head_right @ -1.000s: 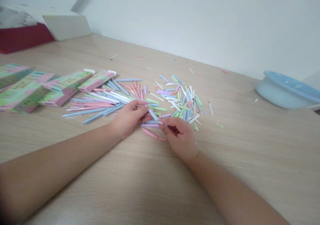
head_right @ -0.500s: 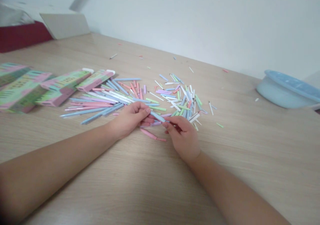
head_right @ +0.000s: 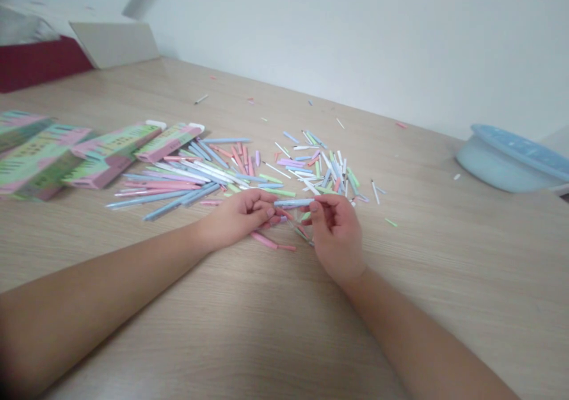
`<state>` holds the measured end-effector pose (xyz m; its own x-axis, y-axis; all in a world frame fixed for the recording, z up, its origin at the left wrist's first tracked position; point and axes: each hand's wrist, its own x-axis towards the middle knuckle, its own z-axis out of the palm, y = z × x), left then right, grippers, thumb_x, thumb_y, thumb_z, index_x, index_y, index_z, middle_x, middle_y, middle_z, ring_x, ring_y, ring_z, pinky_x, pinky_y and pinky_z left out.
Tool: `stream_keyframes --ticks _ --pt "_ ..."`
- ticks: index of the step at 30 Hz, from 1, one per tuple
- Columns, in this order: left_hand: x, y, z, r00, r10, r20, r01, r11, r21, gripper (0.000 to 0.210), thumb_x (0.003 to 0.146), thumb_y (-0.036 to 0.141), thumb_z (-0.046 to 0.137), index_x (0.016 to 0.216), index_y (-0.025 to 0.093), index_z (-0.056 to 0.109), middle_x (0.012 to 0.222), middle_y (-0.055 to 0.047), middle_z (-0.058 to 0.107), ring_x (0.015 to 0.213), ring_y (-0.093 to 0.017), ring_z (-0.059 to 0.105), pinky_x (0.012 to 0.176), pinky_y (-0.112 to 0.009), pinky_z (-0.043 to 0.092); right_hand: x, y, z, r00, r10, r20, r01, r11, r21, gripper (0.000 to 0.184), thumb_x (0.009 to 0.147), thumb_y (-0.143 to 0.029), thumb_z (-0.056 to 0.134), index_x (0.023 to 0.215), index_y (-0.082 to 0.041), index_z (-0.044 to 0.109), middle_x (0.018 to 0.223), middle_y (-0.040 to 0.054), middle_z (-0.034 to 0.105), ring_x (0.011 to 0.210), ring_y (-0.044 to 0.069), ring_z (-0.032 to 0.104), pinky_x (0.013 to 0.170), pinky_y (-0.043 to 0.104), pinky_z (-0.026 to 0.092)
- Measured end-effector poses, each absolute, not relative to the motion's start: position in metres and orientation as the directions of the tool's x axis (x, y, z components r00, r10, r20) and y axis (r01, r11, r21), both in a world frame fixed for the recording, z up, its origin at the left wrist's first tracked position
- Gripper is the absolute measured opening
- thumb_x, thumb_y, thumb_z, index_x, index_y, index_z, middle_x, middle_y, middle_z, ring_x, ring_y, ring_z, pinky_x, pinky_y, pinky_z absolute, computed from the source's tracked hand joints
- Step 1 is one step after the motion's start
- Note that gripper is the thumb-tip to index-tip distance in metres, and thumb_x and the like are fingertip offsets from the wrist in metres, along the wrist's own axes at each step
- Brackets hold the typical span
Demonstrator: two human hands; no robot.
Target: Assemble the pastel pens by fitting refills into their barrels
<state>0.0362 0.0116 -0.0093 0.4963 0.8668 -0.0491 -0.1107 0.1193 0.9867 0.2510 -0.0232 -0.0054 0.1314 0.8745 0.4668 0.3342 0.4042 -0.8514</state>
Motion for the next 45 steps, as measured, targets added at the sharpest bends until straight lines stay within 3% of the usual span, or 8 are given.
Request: stream_keyframes --ticks 8,11,15,21,28,37,41,45 --pt "0.038 0.008 -0.021 0.421 0.906 0.036 -0.011 -0.035 0.999 0.052 0.087 0.029 0.075 0.133 0.019 0.054 0.111 -0.010 0.078 0.098 -0.021 0.076 0.074 -0.029 0.062 0.264 -0.032 0.016 0.033 0.745 0.667 0.628 0.504 -0.593 0.014 0.099 -0.030 0.066 0.110 -0.023 0.066 0.092 0.0046 0.074 0.067 0.016 0.074 0.058 0.028 0.060" --pt "0.033 0.002 -0.017 0.393 0.895 0.214 0.099 -0.272 0.957 0.051 0.090 0.034 0.071 0.135 0.019 0.052 0.109 -0.010 0.077 0.091 -0.020 0.076 0.076 -0.032 0.062 0.269 -0.042 0.029 -0.159 0.641 0.751 0.734 0.585 -0.344 0.017 0.095 -0.021 0.069 0.111 -0.024 0.067 0.099 0.0067 0.075 0.082 0.020 0.075 0.071 0.035 0.063" --pt "0.026 -0.014 -0.002 0.525 0.706 0.475 0.224 -0.653 0.723 0.049 0.102 0.038 0.053 0.147 0.020 0.048 0.129 -0.012 0.070 0.114 -0.024 0.070 0.099 -0.042 0.056 0.262 -0.056 0.034 -0.372 0.524 0.766 0.675 0.719 -0.164 0.024 0.092 -0.013 0.070 0.113 -0.023 0.066 0.102 0.0068 0.076 0.096 0.021 0.074 0.085 0.034 0.063" --pt "0.031 -0.026 0.005 0.685 0.638 0.352 0.346 -0.710 0.613 0.038 0.106 0.043 0.044 0.130 0.018 0.060 0.118 -0.011 0.074 0.106 -0.026 0.072 0.087 -0.038 0.056 0.245 -0.061 0.020 -0.413 0.551 0.725 0.577 0.774 -0.260 0.024 0.093 -0.010 0.068 0.113 -0.023 0.063 0.104 0.0060 0.075 0.100 0.018 0.073 0.089 0.030 0.062" --pt "0.029 -0.016 0.003 0.656 0.684 0.318 0.382 -0.665 0.642 0.025 0.096 0.035 0.064 0.117 0.022 0.067 0.107 -0.004 0.074 0.095 -0.019 0.072 0.076 -0.028 0.054 0.261 -0.060 0.020 -0.403 0.525 0.750 0.618 0.760 -0.200 0.029 0.091 -0.012 0.072 0.116 -0.023 0.063 0.105 0.0069 0.075 0.098 0.019 0.074 0.087 0.031 0.063" --pt "0.030 -0.015 0.000 0.655 0.720 0.230 0.413 -0.596 0.689 0.026 0.091 0.023 0.063 0.117 0.023 0.064 0.090 0.000 0.068 0.079 -0.016 0.069 0.060 -0.024 0.053 0.255 -0.047 0.018 0.021 0.803 0.596 0.470 0.518 -0.714 0.012 0.099 -0.028 0.067 0.110 -0.024 0.065 0.086 -0.0002 0.075 0.062 0.012 0.075 0.054 0.021 0.061" --pt "0.029 -0.016 0.004 0.661 0.651 0.373 0.420 -0.733 0.536 0.018 0.095 0.024 0.056 0.109 0.019 0.065 0.098 -0.005 0.070 0.092 -0.020 0.067 0.079 -0.032 0.055 0.256 -0.043 0.019 0.081 0.832 0.549 0.467 0.455 -0.758 0.013 0.098 -0.033 0.068 0.105 -0.022 0.065 0.081 -0.0005 0.074 0.058 0.013 0.074 0.050 0.021 0.059" --pt "0.027 -0.025 0.011 0.750 0.518 0.410 0.410 -0.852 0.325 0.023 0.097 0.037 0.053 0.096 0.018 0.067 0.096 -0.007 0.070 0.096 -0.024 0.067 0.087 -0.039 0.052 0.263 -0.045 0.028 0.023 0.775 0.631 0.578 0.505 -0.641 0.013 0.097 -0.030 0.068 0.107 -0.021 0.066 0.083 0.0026 0.074 0.063 0.015 0.075 0.055 0.024 0.061"
